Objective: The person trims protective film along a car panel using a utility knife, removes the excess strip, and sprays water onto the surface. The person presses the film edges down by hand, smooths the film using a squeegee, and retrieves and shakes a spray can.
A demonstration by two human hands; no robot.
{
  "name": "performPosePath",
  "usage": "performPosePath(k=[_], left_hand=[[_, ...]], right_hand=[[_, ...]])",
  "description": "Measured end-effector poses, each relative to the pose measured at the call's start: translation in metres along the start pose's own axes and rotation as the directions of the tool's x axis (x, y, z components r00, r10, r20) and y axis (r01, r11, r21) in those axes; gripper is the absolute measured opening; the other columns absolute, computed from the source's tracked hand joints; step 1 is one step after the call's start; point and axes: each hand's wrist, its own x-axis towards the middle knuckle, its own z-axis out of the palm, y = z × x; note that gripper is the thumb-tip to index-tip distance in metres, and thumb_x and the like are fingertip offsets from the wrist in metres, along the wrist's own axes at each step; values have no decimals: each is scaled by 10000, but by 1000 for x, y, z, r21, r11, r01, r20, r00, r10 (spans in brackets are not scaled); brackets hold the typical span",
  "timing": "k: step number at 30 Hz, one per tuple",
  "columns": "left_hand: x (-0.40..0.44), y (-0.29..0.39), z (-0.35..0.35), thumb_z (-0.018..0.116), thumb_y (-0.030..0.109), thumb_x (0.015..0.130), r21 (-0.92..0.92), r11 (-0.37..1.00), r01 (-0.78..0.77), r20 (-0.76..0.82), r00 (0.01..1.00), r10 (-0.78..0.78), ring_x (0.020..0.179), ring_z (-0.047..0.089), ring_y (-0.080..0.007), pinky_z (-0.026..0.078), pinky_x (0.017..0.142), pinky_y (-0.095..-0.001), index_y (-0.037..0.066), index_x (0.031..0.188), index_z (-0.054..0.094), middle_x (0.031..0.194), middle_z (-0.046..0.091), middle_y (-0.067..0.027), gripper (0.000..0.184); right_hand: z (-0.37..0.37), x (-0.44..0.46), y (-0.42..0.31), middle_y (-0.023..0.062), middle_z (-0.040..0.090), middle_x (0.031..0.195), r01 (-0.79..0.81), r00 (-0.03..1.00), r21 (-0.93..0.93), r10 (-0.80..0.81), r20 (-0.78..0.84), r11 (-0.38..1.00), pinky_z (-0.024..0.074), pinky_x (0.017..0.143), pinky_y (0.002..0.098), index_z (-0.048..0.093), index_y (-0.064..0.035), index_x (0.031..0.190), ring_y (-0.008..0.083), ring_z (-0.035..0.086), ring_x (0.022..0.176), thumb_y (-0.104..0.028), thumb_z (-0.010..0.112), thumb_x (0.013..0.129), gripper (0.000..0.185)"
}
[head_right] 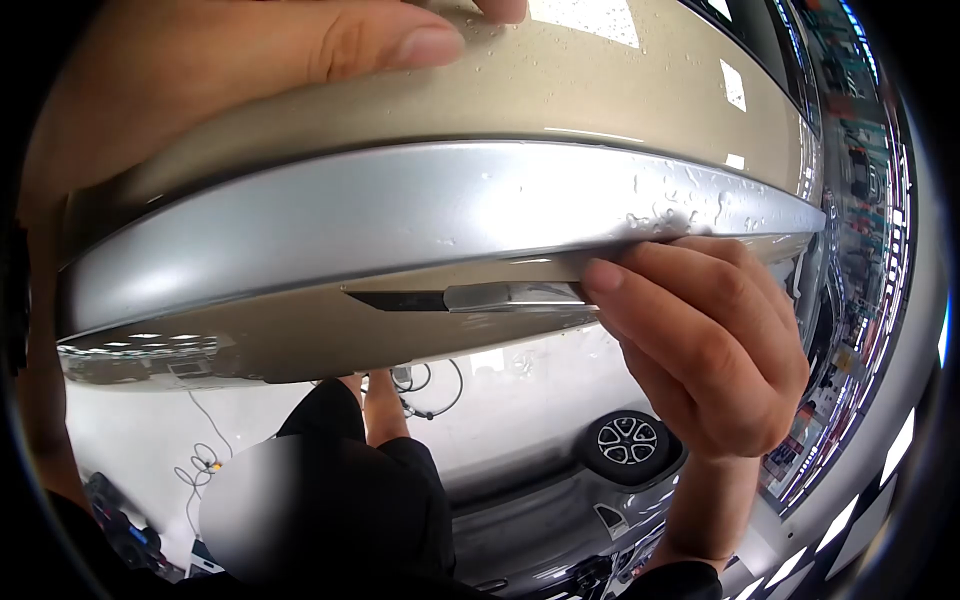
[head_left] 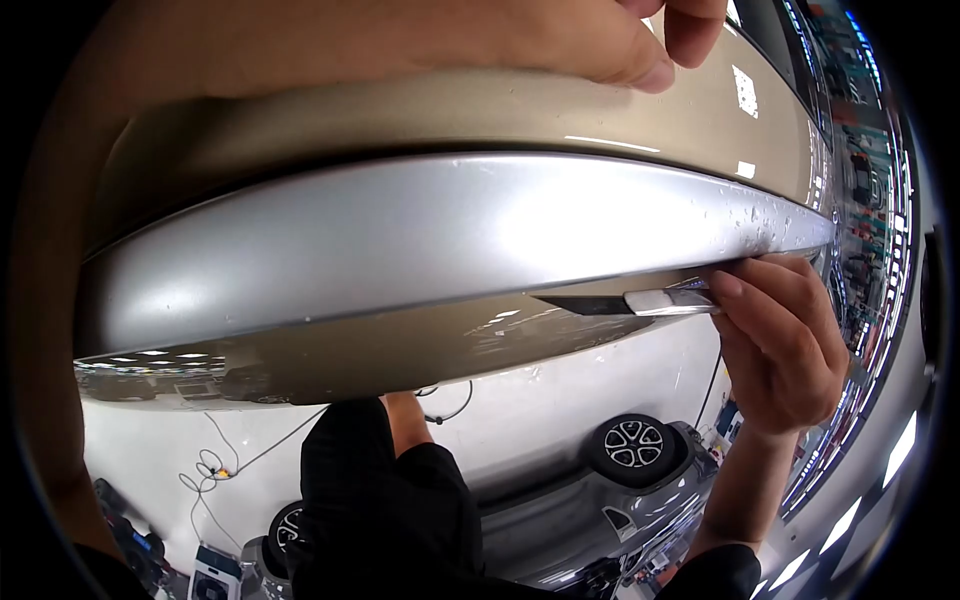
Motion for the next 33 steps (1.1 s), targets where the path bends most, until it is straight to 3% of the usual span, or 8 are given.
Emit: performPosePath(k=[13,33], left_hand=[[13,-2,7,800,-35,813,7,1000,-6,-12,1000,6,646,477,-74,373,577,-221,21,987,705,814,607,9,206],[-43,4,6,802,-34,818,46,996,75,-11,997,-75,643,461,-65,356,573,-211,14,1011,704,810,599,15,221]], right_hand=[[-4,-1,0,111,738,880,-27,999,-32,28,32,999,578,617,301,752,-31,1071,217,705,738,-67,789,823,253],[-12,0,3,127,756,879,-23,999,-82,27,43,996,580,603,315,756,-8,1070,240,729,747,-64,789,818,260]])
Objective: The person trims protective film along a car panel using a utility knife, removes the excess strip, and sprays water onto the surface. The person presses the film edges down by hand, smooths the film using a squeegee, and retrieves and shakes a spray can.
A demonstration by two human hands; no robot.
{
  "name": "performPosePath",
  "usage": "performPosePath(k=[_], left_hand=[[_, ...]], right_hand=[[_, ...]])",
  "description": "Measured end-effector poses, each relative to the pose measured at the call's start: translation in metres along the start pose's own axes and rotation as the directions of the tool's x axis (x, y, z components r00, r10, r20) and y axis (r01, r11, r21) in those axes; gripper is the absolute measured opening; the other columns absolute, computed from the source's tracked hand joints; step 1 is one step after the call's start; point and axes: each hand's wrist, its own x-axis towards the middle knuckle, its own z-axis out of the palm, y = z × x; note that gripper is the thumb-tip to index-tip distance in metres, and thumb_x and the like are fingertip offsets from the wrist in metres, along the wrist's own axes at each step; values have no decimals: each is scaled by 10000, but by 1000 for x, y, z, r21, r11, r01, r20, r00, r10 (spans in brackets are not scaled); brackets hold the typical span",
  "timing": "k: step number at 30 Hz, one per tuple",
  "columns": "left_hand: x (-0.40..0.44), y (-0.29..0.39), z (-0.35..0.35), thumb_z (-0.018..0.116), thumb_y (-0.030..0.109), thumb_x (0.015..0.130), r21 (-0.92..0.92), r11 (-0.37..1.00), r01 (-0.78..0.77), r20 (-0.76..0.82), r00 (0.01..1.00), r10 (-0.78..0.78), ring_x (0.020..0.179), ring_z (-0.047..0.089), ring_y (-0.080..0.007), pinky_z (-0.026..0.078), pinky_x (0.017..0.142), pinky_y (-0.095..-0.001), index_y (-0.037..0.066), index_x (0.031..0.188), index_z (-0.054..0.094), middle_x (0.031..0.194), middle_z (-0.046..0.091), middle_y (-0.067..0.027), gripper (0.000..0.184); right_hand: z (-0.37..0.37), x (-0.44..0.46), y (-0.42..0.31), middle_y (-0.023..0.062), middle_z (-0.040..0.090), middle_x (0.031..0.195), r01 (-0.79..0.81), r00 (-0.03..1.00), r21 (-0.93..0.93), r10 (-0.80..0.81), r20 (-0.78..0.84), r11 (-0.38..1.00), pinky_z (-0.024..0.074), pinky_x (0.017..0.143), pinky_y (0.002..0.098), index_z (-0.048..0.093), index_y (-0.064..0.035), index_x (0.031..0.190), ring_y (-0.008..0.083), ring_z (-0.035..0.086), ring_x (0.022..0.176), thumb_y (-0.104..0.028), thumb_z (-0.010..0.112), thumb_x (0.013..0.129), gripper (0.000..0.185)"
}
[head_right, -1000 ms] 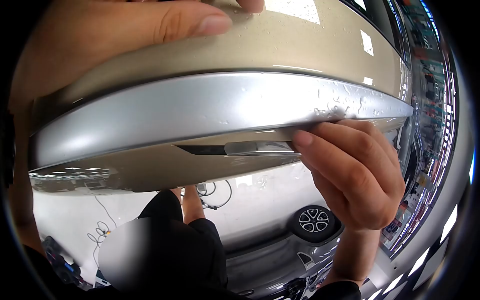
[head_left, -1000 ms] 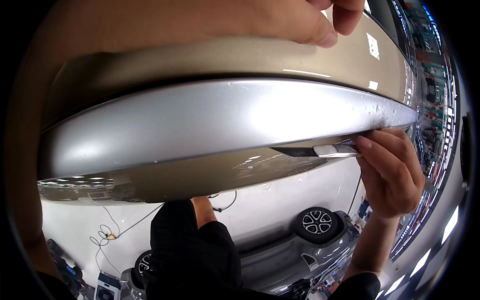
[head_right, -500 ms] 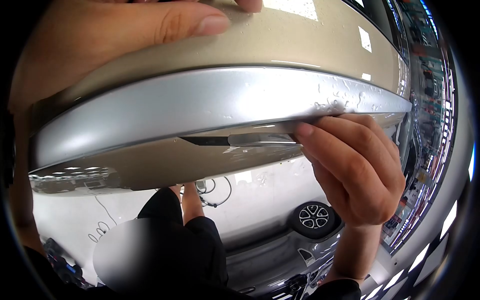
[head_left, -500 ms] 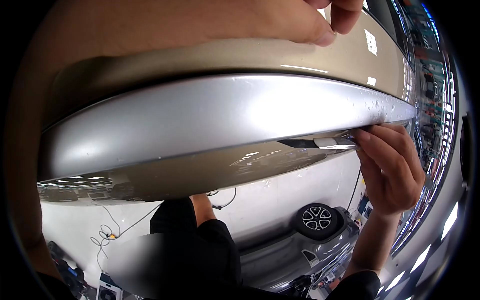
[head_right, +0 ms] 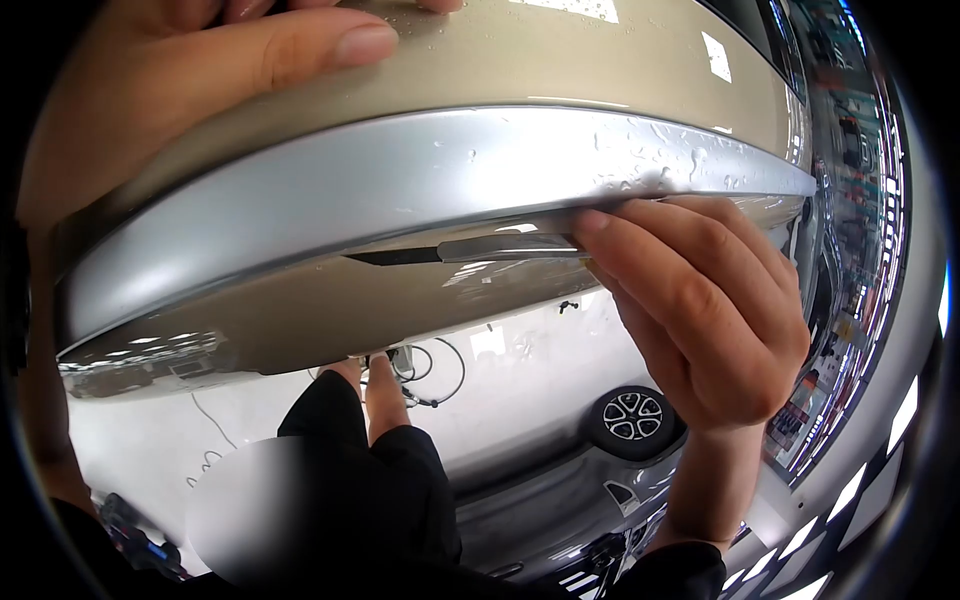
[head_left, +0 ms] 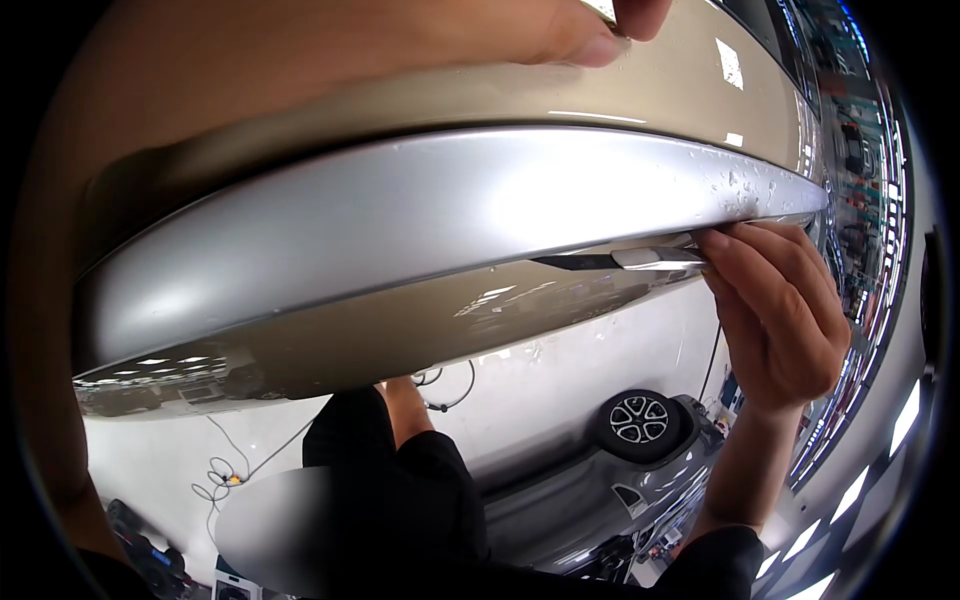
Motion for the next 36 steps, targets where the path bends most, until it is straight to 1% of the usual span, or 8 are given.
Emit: performPosePath(k=[3,5,10,12,14,23,36], left_hand=[[-2,1,-1,802,-33,819,-2,1000,1,1,1000,-1,642,459,-64,354,573,-210,13,1014,704,810,597,16,223],[-1,1,-2,802,-33,820,-4,1000,0,3,1000,0,642,457,-63,352,572,-209,12,1016,704,809,597,17,224],[1,2,-3,802,-33,821,-10,1000,5,8,1000,-5,641,453,-61,348,571,-206,10,1022,704,808,595,18,228],[1,3,-2,802,-33,822,-11,1000,3,11,1000,-3,641,451,-60,346,571,-205,10,1025,704,808,594,19,230],[2,6,-1,803,-32,822,-16,1000,4,17,1000,-4,640,450,-59,345,571,-204,9,1027,704,808,593,19,231],[5,6,-3,803,-32,825,-18,1000,4,32,999,-3,639,442,-55,337,569,-200,6,1038,703,806,589,22,238],[2,2,-10,804,-31,828,3,1000,10,35,999,-10,637,432,-50,326,567,-194,1,1053,703,804,584,25,249]], right_hand=[[-3,-2,1,144,752,887,-19,1000,6,19,17,1000,583,638,331,750,15,1064,257,729,779,-29,787,810,260],[-7,-4,0,177,744,906,-59,997,33,57,49,998,583,700,354,737,56,1058,293,729,837,44,787,792,271],[-8,-8,2,178,745,910,-60,997,23,59,53,998,587,710,359,739,57,1067,295,731,850,51,782,801,270],[-7,-9,5,160,752,904,-45,998,-1,45,37,999,592,686,345,748,34,1061,276,735,828,11,782,812,253],[-6,-8,9,121,765,887,-23,1000,-39,23,7,999,602,634,318,766,-10,1044,236,745,779,-72,786,831,223],[-12,-13,14,112,767,901,-45,999,-64,46,15,997,603,669,316,767,-14,1033,233,745,812,-53,786,824,213],[-17,-20,22,102,766,897,-54,998,-57,55,14,997,596,663,305,766,-21,1023,218,742,811,-51,793,825,202]])
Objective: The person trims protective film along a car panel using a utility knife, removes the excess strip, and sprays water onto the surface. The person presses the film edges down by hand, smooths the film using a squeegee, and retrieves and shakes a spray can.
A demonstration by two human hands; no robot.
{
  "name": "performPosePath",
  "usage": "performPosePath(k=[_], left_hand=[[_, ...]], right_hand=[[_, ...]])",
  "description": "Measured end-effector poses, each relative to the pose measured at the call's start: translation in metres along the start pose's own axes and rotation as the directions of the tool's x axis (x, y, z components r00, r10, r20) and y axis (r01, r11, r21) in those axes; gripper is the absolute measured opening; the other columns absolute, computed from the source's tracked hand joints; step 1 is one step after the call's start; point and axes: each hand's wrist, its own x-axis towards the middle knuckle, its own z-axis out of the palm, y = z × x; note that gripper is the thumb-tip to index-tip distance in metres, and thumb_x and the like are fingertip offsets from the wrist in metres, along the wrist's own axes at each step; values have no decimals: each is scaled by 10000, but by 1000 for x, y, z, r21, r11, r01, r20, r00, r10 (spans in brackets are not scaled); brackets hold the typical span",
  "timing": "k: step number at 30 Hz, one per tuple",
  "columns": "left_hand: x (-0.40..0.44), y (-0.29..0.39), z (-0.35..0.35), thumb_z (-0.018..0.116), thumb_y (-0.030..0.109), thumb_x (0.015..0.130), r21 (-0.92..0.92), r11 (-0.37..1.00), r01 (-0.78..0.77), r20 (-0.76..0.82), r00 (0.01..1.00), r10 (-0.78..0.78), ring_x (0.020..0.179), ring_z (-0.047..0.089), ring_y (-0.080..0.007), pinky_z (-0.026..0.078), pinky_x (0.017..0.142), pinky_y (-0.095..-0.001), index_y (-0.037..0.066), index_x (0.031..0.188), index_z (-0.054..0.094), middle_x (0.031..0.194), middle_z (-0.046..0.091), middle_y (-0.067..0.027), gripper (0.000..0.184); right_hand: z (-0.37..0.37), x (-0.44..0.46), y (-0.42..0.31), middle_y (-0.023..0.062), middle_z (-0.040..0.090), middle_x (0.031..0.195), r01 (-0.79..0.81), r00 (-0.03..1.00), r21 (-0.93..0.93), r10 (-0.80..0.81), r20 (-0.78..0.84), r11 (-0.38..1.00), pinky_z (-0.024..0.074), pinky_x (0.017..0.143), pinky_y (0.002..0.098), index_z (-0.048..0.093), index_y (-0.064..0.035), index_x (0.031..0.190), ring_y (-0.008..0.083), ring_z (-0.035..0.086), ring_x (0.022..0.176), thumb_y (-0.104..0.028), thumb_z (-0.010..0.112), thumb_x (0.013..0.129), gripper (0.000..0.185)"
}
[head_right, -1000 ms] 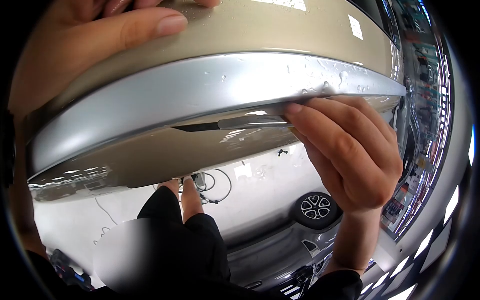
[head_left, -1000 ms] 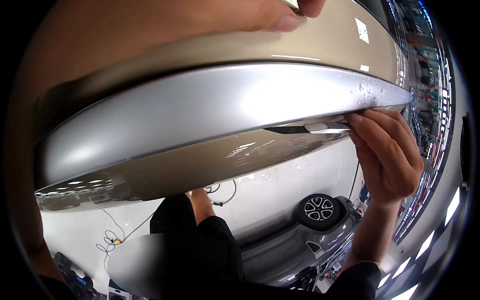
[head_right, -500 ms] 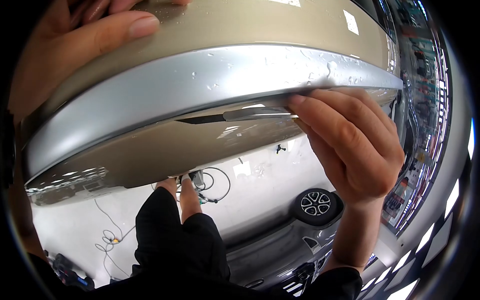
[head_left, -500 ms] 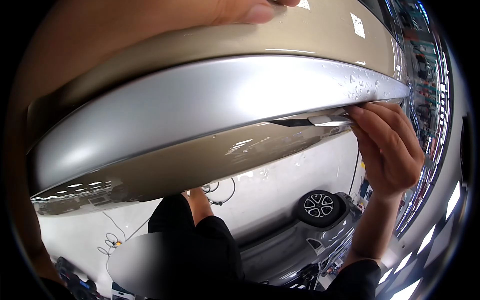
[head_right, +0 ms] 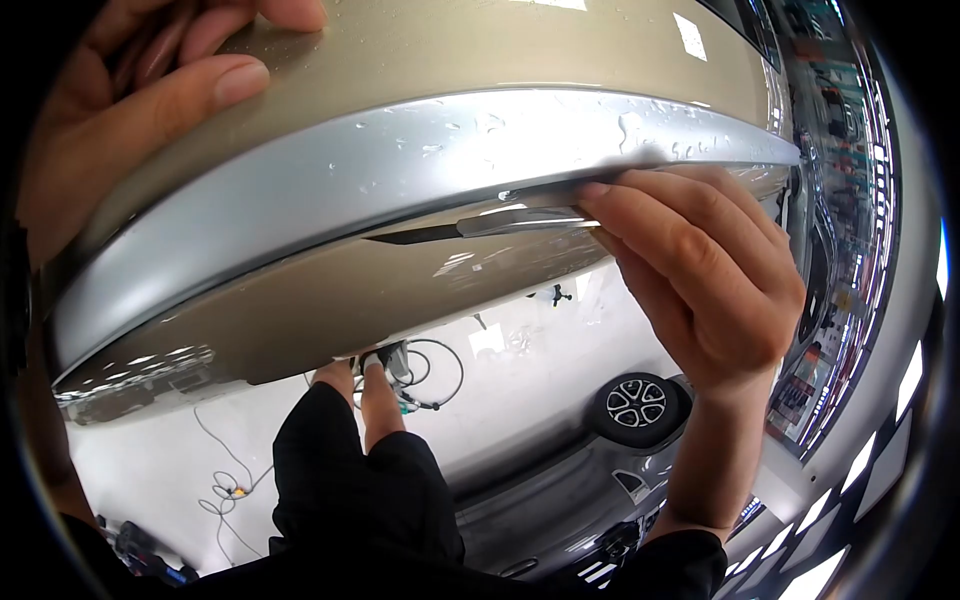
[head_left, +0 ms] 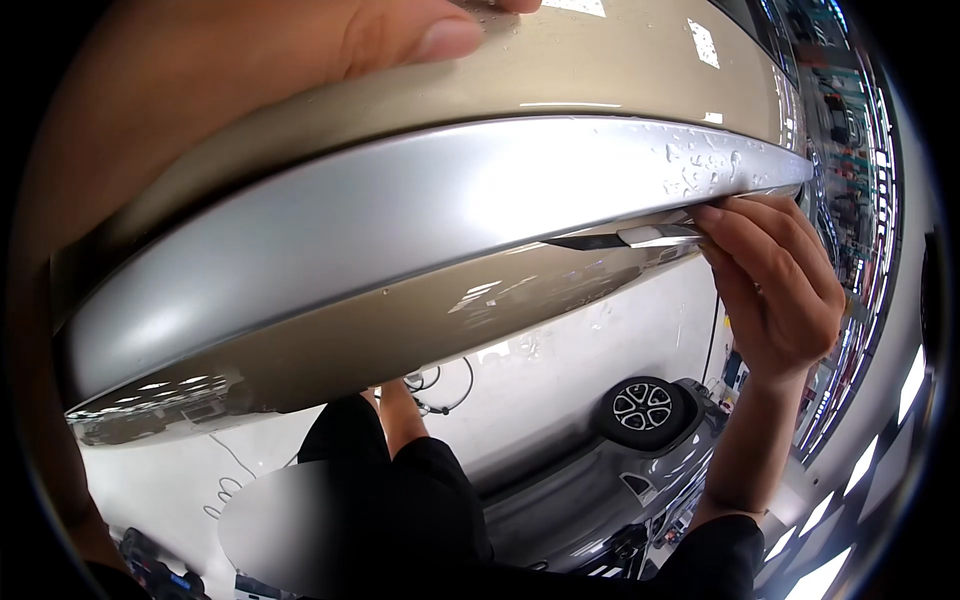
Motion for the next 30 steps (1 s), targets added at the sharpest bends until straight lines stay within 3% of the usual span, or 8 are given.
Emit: performPosePath(k=[30], left_hand=[[-2,-11,2,806,-28,836,0,1000,-9,-16,1000,9,633,407,-37,301,561,-179,-9,1088,702,798,572,34,274]], right_hand=[[-7,-18,18,102,757,887,40,999,-14,-40,3,999,556,636,293,768,-6,1027,201,707,788,-53,795,816,218]])
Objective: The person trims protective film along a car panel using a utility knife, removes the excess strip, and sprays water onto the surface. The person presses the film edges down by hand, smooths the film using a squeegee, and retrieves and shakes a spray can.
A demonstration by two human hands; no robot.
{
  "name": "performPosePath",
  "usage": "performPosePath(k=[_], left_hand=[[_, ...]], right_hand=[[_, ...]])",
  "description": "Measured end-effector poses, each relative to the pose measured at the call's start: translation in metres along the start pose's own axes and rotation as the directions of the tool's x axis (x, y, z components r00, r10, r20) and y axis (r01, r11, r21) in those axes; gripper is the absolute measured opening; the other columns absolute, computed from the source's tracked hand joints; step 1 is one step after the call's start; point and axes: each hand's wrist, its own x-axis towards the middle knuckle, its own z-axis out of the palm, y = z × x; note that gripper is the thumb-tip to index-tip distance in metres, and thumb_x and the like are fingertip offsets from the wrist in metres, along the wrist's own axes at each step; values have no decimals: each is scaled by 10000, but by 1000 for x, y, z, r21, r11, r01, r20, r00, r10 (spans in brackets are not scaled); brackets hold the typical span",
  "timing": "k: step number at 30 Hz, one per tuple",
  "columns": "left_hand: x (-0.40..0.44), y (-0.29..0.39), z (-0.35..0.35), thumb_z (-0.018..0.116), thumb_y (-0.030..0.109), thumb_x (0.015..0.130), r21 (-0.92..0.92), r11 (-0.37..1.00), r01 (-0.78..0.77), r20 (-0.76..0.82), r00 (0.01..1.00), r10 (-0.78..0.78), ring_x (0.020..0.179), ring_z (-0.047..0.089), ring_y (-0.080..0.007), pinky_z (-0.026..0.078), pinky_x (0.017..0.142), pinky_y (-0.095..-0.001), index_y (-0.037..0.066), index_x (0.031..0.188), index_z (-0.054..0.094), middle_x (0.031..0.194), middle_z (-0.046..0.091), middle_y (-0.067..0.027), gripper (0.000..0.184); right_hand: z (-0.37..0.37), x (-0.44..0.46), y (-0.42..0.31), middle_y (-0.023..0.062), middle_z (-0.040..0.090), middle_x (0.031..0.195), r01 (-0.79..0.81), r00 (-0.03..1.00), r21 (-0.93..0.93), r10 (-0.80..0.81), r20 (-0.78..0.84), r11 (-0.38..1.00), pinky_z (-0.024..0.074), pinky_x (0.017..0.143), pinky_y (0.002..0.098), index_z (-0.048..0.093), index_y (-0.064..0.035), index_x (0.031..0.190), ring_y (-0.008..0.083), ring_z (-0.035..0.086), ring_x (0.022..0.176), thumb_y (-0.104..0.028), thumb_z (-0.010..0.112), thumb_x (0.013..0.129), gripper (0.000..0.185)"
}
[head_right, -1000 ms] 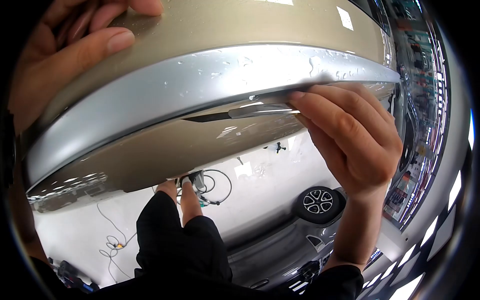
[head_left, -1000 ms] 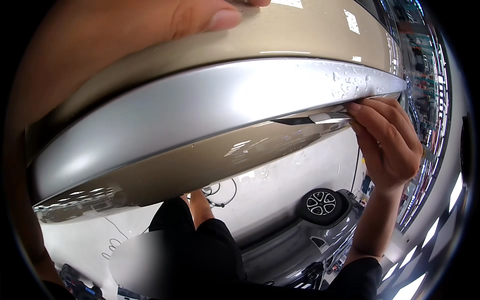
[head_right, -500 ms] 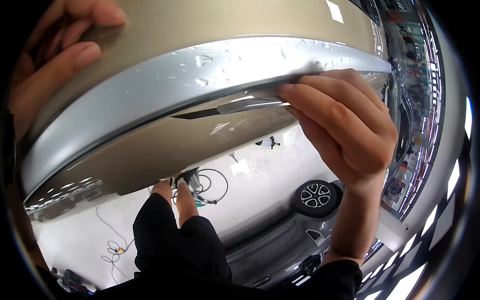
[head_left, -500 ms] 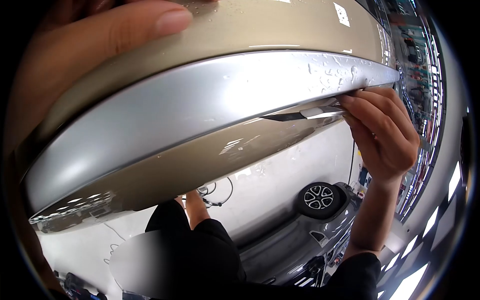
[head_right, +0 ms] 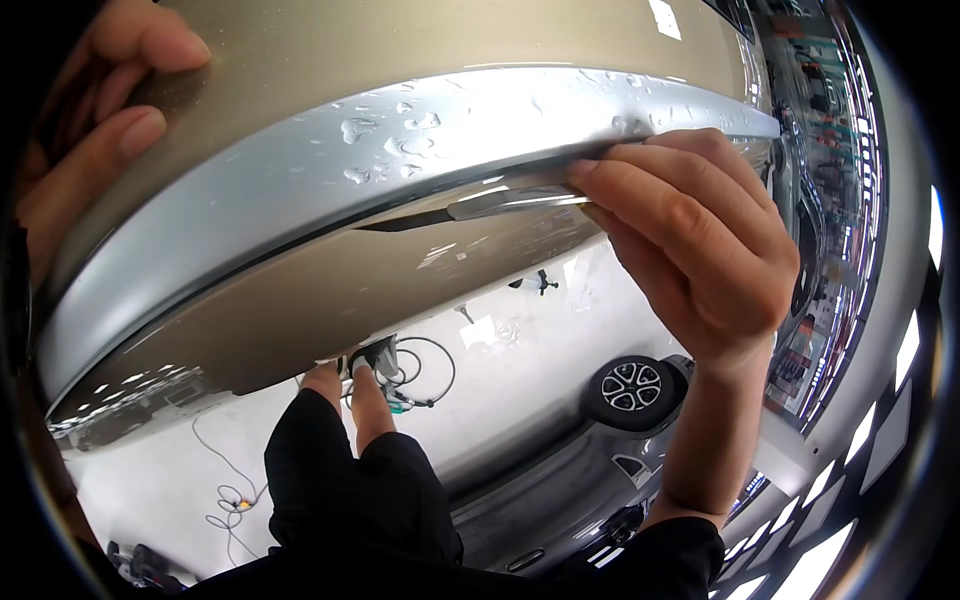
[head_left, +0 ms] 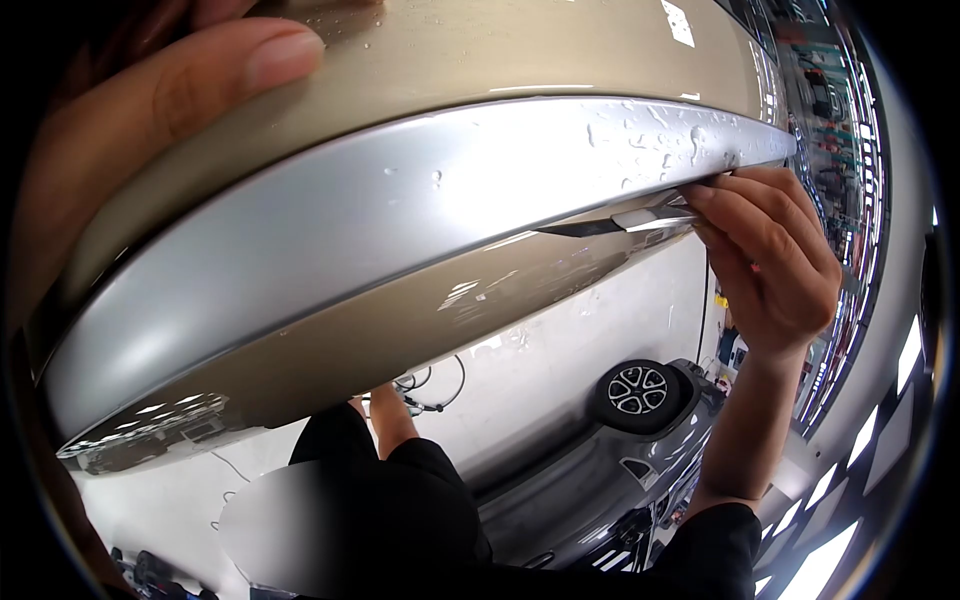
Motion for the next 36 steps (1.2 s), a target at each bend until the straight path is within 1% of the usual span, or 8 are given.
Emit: performPosePath(k=[8,20,26,36], left_hand=[[-1,0,0,807,-27,838,7,1000,-5,-4,1000,5,631,401,-33,295,560,-175,-12,1098,702,797,569,36,280],[4,8,5,808,-26,842,-11,1000,-8,44,999,9,630,391,-28,285,558,-169,-16,1112,701,795,564,40,291],[1,2,4,808,-26,843,5,1000,8,17,1000,-8,629,386,-26,280,557,-166,-18,1119,701,794,562,42,296],[8,-1,7,809,-25,846,7,1000,4,16,1000,-4,627,378,-21,272,555,-161,-22,1131,700,792,558,44,305]], right_hand=[[-3,-6,1,104,755,892,-5,1000,11,5,11,1000,552,636,295,764,3,1031,206,705,786,-34,785,819,216],[-10,-16,10,104,758,899,-45,999,-7,45,27,999,567,665,291,768,-8,1033,208,715,815,-26,794,815,221],[-11,-24,13,100,759,903,-48,999,-6,48,21,999,569,671,294,769,-11,1033,209,716,825,-10,797,799,236],[-15,-27,21,100,753,891,-69,997,-13,69,31,998,570,695,307,767,-6,1032,218,714,832,11,800,779,255]])
